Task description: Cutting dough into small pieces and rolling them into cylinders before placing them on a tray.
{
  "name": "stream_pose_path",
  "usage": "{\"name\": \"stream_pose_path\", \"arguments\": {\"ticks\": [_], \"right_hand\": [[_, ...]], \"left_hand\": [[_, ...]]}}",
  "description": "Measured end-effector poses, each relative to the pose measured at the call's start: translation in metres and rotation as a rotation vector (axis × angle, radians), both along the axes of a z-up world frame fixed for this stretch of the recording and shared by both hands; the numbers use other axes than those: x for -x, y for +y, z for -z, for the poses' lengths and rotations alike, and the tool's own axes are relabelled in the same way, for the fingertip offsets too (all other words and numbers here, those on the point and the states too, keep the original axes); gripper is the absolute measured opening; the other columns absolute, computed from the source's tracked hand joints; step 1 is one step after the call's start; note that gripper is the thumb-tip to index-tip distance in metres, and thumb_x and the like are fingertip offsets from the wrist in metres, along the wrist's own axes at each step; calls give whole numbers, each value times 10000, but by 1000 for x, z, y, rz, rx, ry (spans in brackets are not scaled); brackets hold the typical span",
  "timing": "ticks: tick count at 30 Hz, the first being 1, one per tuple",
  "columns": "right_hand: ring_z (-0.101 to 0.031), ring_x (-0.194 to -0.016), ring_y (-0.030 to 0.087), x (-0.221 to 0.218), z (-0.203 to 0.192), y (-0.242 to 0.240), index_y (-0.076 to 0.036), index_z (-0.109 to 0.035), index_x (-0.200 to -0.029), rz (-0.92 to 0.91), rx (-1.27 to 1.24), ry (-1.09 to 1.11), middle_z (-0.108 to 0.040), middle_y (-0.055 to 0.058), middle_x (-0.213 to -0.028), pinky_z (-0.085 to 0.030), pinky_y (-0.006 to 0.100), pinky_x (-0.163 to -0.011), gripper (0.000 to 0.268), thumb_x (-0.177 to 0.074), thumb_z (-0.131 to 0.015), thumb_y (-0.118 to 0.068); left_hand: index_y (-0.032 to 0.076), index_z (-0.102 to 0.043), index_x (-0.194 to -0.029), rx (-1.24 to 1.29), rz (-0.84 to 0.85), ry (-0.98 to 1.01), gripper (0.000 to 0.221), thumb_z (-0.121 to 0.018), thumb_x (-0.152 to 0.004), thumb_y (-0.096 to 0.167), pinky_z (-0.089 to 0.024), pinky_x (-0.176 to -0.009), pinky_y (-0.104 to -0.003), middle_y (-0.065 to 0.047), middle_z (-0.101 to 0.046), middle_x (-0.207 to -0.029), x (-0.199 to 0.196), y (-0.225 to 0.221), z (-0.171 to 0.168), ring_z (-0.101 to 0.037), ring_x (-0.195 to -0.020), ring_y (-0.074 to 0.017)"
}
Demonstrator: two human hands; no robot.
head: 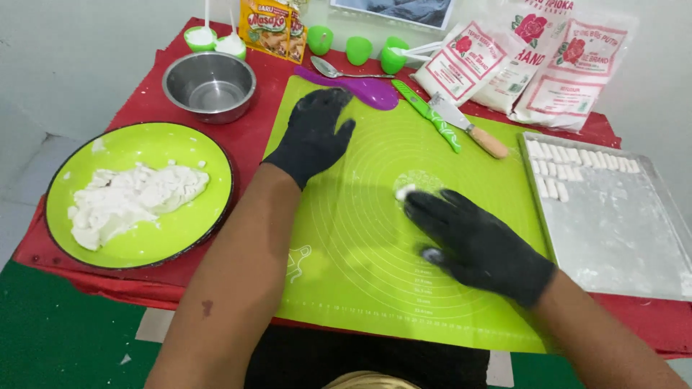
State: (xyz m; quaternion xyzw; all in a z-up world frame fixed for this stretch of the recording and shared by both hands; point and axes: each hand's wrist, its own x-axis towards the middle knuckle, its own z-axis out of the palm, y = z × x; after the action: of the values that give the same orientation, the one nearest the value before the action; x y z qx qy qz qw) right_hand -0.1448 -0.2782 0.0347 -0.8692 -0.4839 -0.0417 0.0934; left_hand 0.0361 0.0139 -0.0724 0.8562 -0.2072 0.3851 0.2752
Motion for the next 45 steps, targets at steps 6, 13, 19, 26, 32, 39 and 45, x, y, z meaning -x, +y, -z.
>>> {"name": "stream_pose_path", "arguments": {"ticks": [6, 13, 19, 26, 32, 39, 45], "right_hand": [[-545, -1400, 335, 37, -8, -23, -80, -480, -1507, 195, -153, -93, -532, 147, -1553, -384, 496, -1209, 589, -972, -623, -280], [-256, -1562, 394, -11, 8, 17, -81, -353, -1595, 56, -17, 67, -334, 179, -1675, -133, 545, -1269, 683, -1025, -472, -438], [-228, -1567, 340, -97, 45, 81, -171, -305, -1642, 125, 74, 30, -283, 107, -1707, -89, 541, -1270, 640, -1071, -409, -442], [-318, -1550, 334, -232, 69, 137, -123, -387, -1622, 163, 23, -102, -376, 128, -1672, -186, 483, -1276, 480, -1176, -323, -290], [-413, -1493, 358, -176, -7, 133, -95, -487, -1519, 118, -366, 112, -478, 180, -1585, -313, 465, -1215, 501, -1130, -281, -335], [-173, -1574, 369, -99, 23, 67, -44, -221, -1630, 38, 140, 95, -226, 236, -1686, -93, 536, -1260, 702, -1073, -399, -433], [-231, -1580, 368, -22, 10, 7, -52, -282, -1619, -11, 26, 94, -250, 204, -1703, -183, 476, -1275, 724, -1030, -525, -396]], "left_hand": [[139, -184, -1635, -398, 57, 799, 756, -333, -1008, 534, -4, -1263, -508, -91, -93, -1728, 21, 0, -21, -38, -1590, -305], [189, -553, -1485, -200, -169, 85, 548, -523, -1028, 491, -287, -1172, -528, -70, -530, -1493, -31, -6, 61, -458, -1401, -283], [129, -702, -1301, 43, -177, -199, 303, -585, -1071, 287, -506, -1047, -398, -121, -735, -1186, -41, 5, 31, -693, -1149, -278], [4, -677, -1264, 594, -92, 161, 381, -479, -1100, 285, -449, -1109, -507, -291, -694, -1215, 4, -1, -31, -619, -1224, -432], [-13, -504, -1455, 86, -220, -269, 341, -523, -1126, 77, -447, -1188, -503, -216, -536, -1503, -31, 5, 17, -565, -1382, -378], [74, -653, -1318, 588, 22, 59, 334, -502, -1074, 244, -446, -1114, -427, -127, -694, -1330, -16, -1, -7, -639, -1252, -295], [27, -629, -1347, 510, 33, -56, 314, -556, -1072, 162, -467, -1133, -423, -169, -673, -1360, -20, -3, -1, -640, -1271, -309]]}}
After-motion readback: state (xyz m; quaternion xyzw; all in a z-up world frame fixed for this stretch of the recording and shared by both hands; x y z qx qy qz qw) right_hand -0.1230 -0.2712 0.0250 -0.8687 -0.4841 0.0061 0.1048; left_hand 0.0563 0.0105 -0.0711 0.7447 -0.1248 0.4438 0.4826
